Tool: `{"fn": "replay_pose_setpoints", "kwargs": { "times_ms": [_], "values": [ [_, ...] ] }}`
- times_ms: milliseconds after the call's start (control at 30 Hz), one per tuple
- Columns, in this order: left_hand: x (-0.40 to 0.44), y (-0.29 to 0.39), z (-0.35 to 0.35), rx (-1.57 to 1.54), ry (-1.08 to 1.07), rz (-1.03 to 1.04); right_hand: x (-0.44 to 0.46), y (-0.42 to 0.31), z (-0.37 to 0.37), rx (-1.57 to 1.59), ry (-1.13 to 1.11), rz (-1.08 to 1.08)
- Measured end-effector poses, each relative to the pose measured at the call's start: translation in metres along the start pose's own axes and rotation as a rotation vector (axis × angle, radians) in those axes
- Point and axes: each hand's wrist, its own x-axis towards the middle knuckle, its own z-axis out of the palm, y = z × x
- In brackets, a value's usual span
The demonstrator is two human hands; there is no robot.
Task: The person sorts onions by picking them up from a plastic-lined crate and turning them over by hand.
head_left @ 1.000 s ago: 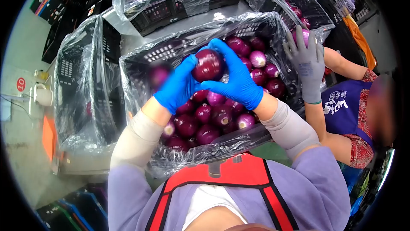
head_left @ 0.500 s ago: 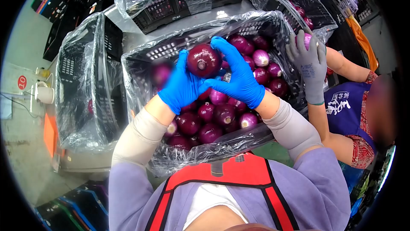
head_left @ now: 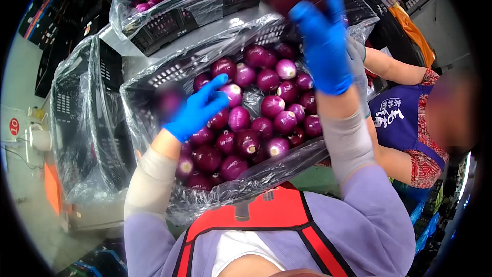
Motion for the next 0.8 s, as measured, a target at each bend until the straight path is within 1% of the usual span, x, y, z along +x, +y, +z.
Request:
{"fn": "replay_pose_setpoints", "kwargs": {
  "times_ms": [33, 67, 100, 167, 200, 233, 300, 400, 467, 533, 633, 733, 800],
  "values": [
    [-0.002, -0.004, -0.003, -0.004, 0.002, -0.003, 0.021, -0.011, -0.018, -0.054, -0.012, -0.065],
    [-0.005, -0.007, -0.007, 0.237, -0.111, -0.03, 0.04, -0.027, -0.003, -0.026, 0.091, -0.228],
    [-0.007, -0.01, -0.011, 0.478, -0.222, -0.057, 0.06, -0.038, -0.01, -0.085, 0.147, -0.217],
    [-0.008, -0.016, -0.016, 0.504, -0.249, -0.103, 0.1, -0.044, -0.037, -0.285, 0.158, -0.229],
    [-0.007, -0.018, -0.017, 0.532, -0.282, -0.144, 0.118, -0.039, -0.056, -0.413, 0.156, -0.2],
    [-0.005, -0.018, -0.019, 0.577, -0.261, -0.107, 0.132, -0.031, -0.076, -0.552, 0.149, -0.159],
    [-0.005, -0.017, -0.022, 0.579, -0.227, -0.108, 0.15, -0.009, -0.121, -0.84, 0.104, -0.049],
    [-0.004, -0.013, -0.026, 0.617, -0.187, -0.144, 0.143, 0.024, -0.174, -1.156, -0.01, 0.124],
    [-0.002, -0.01, -0.027, 0.726, -0.205, -0.209, 0.129, 0.042, -0.196, -1.271, -0.098, 0.219],
    [-0.002, -0.014, -0.028, 0.709, -0.192, -0.217, 0.112, 0.057, -0.21, -1.354, -0.188, 0.28],
    [0.001, -0.017, -0.025, 0.706, -0.184, -0.237, 0.086, 0.075, -0.218, -1.414, -0.3, 0.314],
    [-0.002, -0.023, -0.021, 0.677, -0.192, -0.292, 0.066, 0.089, -0.217, -1.435, -0.373, 0.299],
    [-0.003, -0.024, -0.016, 0.703, -0.176, -0.175, 0.055, 0.093, -0.215, -1.433, -0.398, 0.268]
  ]
}}
